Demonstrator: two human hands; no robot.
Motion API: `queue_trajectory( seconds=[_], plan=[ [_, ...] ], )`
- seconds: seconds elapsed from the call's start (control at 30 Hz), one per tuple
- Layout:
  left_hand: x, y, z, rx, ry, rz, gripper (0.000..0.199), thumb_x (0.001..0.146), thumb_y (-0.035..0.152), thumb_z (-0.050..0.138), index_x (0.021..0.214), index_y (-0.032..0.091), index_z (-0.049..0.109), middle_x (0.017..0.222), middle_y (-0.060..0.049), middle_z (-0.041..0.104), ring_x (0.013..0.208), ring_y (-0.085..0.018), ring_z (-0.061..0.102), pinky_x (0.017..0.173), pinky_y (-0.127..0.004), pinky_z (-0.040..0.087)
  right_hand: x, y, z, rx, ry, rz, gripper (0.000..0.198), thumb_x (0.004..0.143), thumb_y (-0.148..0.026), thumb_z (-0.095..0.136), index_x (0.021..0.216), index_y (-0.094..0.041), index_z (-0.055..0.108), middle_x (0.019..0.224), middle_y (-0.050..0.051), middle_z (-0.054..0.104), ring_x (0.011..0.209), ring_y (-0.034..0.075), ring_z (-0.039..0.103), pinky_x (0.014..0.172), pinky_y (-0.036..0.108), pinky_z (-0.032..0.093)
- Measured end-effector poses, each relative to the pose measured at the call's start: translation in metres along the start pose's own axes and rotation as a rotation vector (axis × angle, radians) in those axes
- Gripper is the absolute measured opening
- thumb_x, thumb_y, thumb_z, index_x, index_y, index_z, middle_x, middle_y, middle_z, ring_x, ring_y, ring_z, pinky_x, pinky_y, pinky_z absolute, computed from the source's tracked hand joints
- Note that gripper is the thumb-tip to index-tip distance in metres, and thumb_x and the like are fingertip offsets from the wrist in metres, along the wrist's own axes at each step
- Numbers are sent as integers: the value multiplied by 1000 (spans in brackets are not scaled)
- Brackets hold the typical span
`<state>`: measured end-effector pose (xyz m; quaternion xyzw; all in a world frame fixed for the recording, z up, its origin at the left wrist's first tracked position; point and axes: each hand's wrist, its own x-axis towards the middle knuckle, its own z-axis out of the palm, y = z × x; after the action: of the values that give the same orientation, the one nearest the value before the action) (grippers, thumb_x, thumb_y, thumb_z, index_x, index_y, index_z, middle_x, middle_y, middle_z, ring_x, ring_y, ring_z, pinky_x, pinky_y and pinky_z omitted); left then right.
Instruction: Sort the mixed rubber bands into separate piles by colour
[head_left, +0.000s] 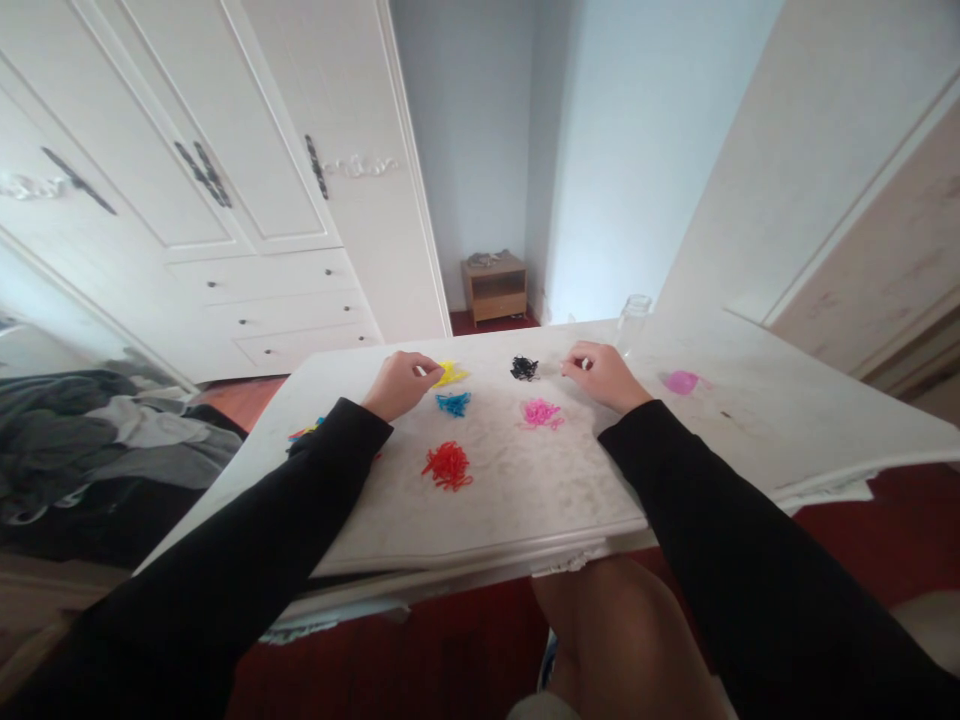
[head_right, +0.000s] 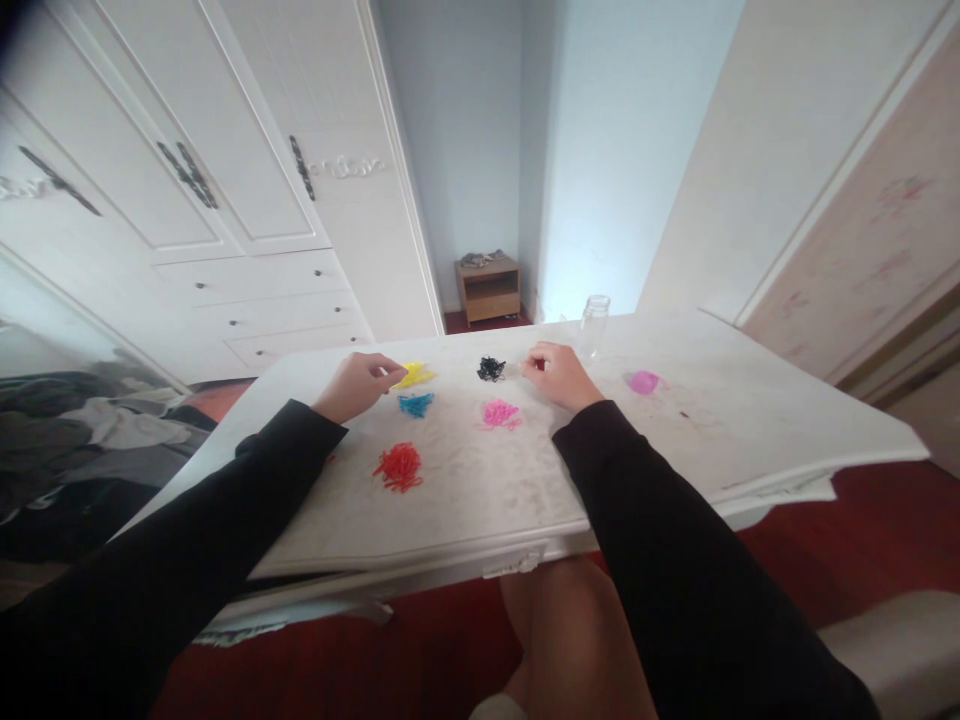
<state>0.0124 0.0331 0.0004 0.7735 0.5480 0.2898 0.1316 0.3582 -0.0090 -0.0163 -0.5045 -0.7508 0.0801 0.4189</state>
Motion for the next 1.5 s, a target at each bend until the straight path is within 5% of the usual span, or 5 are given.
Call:
queue_trajectory(
  seconds=[0.2,0.37,0.6,0.83,1.5],
  plan=[
    [8,-4,-7,-78,35,147,34,82,46,62,84,17,79,86,-8,78,62,-15,65,63,-26,49,-1,4,13,14,-41,50,25,80,-26,57,56,-19,58,66,2,60,65,15,54,68,31,40],
    [20,6,-28,-197,122,131,34,79,45,65,83,14,78,74,-8,75,57,-16,63,59,-27,48,-4,7,17,23,-51,76,30,81,-29,56,53,-19,57,62,2,58,63,15,52,66,31,37],
    [8,7,-92,112,-455,166,34,79,48,68,78,15,79,64,-5,72,59,-16,64,59,-25,46,-5,11,18,36,-68,108,37,84,-39,54,54,-18,60,64,5,63,66,17,55,68,31,36],
    [-26,-33,-105,381,-646,91,33,72,47,75,85,18,83,82,-6,79,71,-18,67,65,-25,46,-5,11,18,19,-89,105,38,84,-41,53,55,-18,61,60,4,62,64,16,54,66,31,35],
    [-40,-48,-119,399,-542,179,23,76,41,62,71,19,63,74,-3,70,72,-19,63,68,-27,44,-8,7,13,-27,-93,132,37,82,-40,53,53,-18,63,60,5,63,62,16,55,65,31,36]
  ],
)
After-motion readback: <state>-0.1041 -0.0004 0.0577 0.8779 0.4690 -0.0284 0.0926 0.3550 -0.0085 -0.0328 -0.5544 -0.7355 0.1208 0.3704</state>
